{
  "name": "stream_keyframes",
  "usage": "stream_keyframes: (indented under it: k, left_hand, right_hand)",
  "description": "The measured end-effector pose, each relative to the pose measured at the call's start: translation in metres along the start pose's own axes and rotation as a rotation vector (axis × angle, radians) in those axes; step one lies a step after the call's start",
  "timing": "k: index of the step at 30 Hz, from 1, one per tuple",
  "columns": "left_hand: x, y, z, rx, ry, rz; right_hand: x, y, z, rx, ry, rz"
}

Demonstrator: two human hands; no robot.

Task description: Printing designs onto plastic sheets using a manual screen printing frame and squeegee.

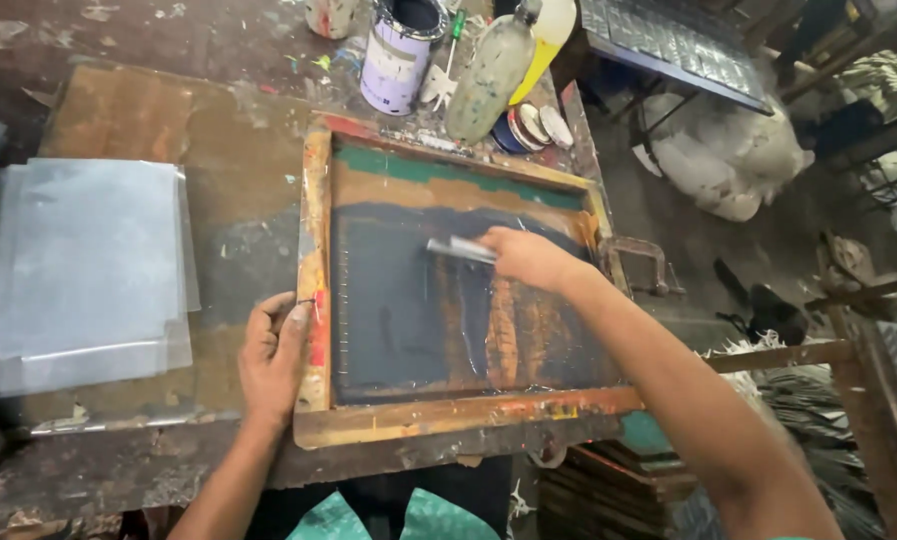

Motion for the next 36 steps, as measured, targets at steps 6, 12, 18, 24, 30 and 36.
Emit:
stream_keyframes:
  k: [6,12,18,24,30,36]
  left_hand:
    - [0.005,-0.001,-0.001,0.022,0.032,-0.028]
    - [0.007,0.002,0.003,0.010,-0.017,-0.078]
    - [-0.001,-0.007,0.000,-0.012,-0.005,0.031]
    - [-0.003,0.006,-0.002,0.029,-0.154,-0.173]
    - [0.048,-0.015,0.000,0.053,-0.004,0.013]
    - [0.190,-0.061,0.029,-0.378,-0.312,0.210]
  right_hand:
    - [-0.014,-0.026,0.069,-0.186,-0.039,0.285]
    - [0.002,-0.069,0.103,-0.129,-0.307,-0.033]
    - [0.029,-0.075,0.061,-0.039,-0.297,-0.706]
    - [-0.048,-0.072,0.098,0.214,-0.127,0.062]
    - [-0.078,-0.125,0.151,0.831,-0.132,-0.309]
    - [-0.075,-0.099,0.241,1.261,0.080,0.496]
Point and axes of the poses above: each hand's wrist, its own z-axis away from the middle knuckle, its own y-axis out of the back of the hand, x = y × z, the point moved 6 cm from there along -z, towards the middle knuckle, and after that the axes turned 10 degrees about -x, right-handed, at the moved point
